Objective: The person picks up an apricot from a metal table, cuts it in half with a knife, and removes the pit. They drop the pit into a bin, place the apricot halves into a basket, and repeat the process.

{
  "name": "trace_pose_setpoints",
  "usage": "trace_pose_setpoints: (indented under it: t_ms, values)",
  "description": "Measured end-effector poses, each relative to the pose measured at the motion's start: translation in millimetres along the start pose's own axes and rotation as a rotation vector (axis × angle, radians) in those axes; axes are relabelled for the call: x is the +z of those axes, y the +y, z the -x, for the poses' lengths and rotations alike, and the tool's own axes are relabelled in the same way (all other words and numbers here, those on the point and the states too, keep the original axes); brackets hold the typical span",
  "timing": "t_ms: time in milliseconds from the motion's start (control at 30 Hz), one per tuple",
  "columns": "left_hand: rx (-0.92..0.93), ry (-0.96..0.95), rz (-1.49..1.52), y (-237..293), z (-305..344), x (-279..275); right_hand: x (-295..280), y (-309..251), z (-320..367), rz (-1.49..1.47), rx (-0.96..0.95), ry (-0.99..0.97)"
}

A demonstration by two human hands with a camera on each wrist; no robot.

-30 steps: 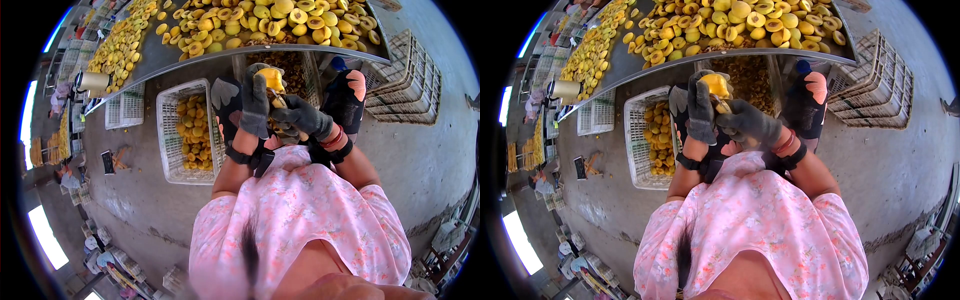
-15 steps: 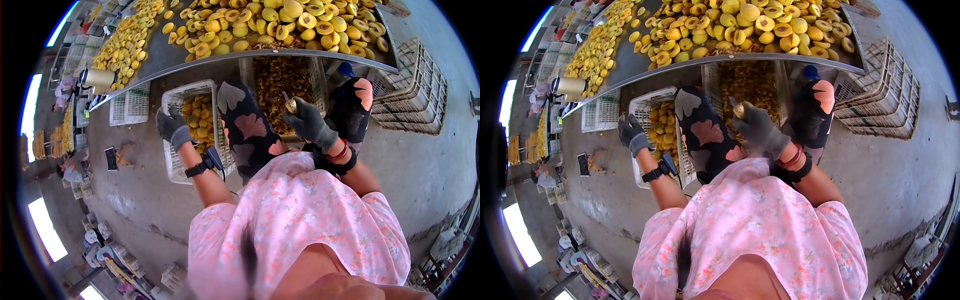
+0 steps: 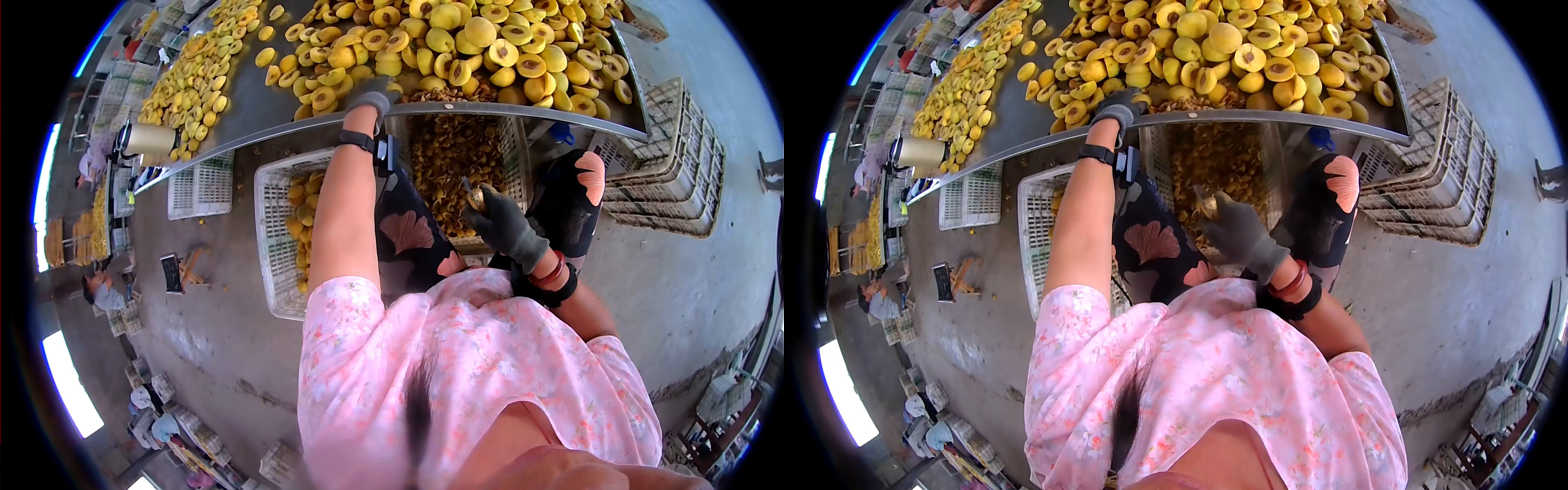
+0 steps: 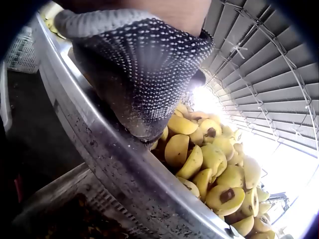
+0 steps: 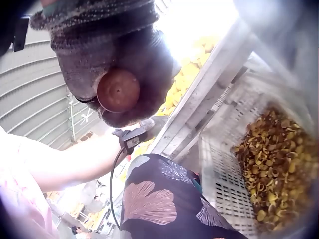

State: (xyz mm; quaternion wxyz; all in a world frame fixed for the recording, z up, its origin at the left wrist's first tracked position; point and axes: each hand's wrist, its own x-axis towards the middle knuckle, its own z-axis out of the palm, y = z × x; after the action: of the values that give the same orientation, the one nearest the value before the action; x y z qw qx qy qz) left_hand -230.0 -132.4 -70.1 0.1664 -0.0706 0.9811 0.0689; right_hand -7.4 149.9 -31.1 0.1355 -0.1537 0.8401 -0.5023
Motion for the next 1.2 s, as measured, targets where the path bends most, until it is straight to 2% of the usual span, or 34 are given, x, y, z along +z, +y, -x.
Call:
trace_pose_setpoints:
  t_ms: [67,333,433,467,567,600,667,767,833,933,1067,1167,1200]
  values:
    - [0.013,0.014,-0.020,-9.9,-16.7,4.6,-1.1,3.5,-1.9,0.038,0.013,0.010]
    - [0.029,-0.018,-0.097,-6.3,-15.5,-0.6,7.1,8.9,-14.1,0.004,0.029,-0.046]
    - [0.030,0.114,0.009,-6.0,-8.1,-2.1,6.7,4.6,-16.1,0.051,0.040,-0.046]
    - [0.094,0.233,0.217,-14.6,-2.8,0.7,5.5,2.9,-16.3,0.071,0.050,-0.040]
    - [0.114,0.285,0.869,-28.5,5.0,1.5,-4.0,-2.0,-12.7,0.034,-0.017,-0.003]
    - [0.157,0.119,1.139,-31.0,13.2,-3.8,-4.0,-4.4,-12.1,-0.017,-0.013,-0.001]
    - [0.345,0.177,1.552,-8.3,73.1,-15.1,-4.7,-10.3,-16.7,-0.116,-0.015,0.002]
    - [0.365,0.012,1.784,19.1,137.4,-21.7,-5.8,-18.4,-22.6,-0.100,-0.138,0.030]
    - [0.330,-0.090,1.942,38.7,175.9,-22.1,-7.8,-27.0,-23.0,-0.120,-0.134,0.026]
    - [0.446,0.022,1.655,60.6,212.2,-18.7,-8.7,-37.6,-19.9,-0.151,-0.140,0.055]
    - [0.555,0.158,1.570,93.3,248.5,-22.9,-12.3,-52.2,-9.0,-0.237,-0.195,0.075]
    - [0.589,0.312,1.674,101.6,236.2,11.7,-11.8,-49.5,-2.2,-0.210,-0.242,0.095]
    - [0.659,0.336,1.654,102.7,235.3,13.4,-11.0,-47.0,-0.2,-0.182,-0.250,0.100]
